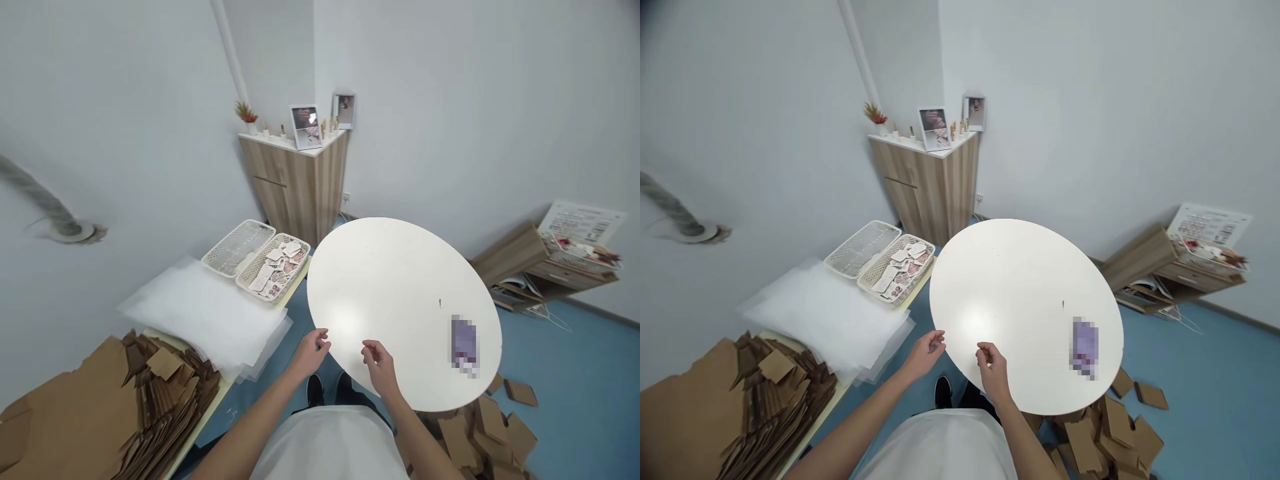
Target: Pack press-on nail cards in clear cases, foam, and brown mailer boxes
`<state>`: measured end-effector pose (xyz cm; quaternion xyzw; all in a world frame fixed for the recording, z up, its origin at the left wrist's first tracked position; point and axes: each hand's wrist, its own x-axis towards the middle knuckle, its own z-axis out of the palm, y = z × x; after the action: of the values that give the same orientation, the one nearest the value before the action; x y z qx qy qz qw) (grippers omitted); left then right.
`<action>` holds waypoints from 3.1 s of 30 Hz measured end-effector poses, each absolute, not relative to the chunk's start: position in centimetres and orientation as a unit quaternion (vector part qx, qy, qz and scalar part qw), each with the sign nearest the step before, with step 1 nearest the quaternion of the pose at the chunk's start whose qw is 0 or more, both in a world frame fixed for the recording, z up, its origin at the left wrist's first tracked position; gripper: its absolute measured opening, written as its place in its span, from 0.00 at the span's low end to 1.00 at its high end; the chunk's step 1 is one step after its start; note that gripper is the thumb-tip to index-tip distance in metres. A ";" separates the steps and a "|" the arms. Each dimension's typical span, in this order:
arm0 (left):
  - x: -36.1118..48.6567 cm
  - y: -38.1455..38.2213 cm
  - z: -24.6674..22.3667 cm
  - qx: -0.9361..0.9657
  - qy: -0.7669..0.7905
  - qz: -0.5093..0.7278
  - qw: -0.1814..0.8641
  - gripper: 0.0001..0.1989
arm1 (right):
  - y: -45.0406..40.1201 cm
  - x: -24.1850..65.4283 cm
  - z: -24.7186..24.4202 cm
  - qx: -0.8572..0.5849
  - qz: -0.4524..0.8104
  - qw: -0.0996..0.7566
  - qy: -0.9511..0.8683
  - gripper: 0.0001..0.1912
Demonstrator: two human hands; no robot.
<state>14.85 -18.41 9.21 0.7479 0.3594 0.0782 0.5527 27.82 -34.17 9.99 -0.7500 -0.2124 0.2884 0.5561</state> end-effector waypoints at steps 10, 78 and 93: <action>10.7 -14.1 11.5 0.731 0.449 0.074 0.509 0.23 | -25.0 29.5 8.9 -0.707 0.397 0.528 -0.252 0.17; 11.3 2.1 11.0 0.498 0.411 0.315 0.695 0.17 | -5.1 22.5 11.4 -0.624 0.457 0.622 -0.122 0.14; 15.8 -7.6 12.5 0.636 0.214 0.130 0.730 0.13 | -20.9 25.9 16.8 -0.709 0.283 0.630 -0.142 0.16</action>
<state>15.79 -7.62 12.45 0.6364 0.2141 0.1301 0.7295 25.88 -20.87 16.82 -0.7089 -0.1422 0.2832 0.6301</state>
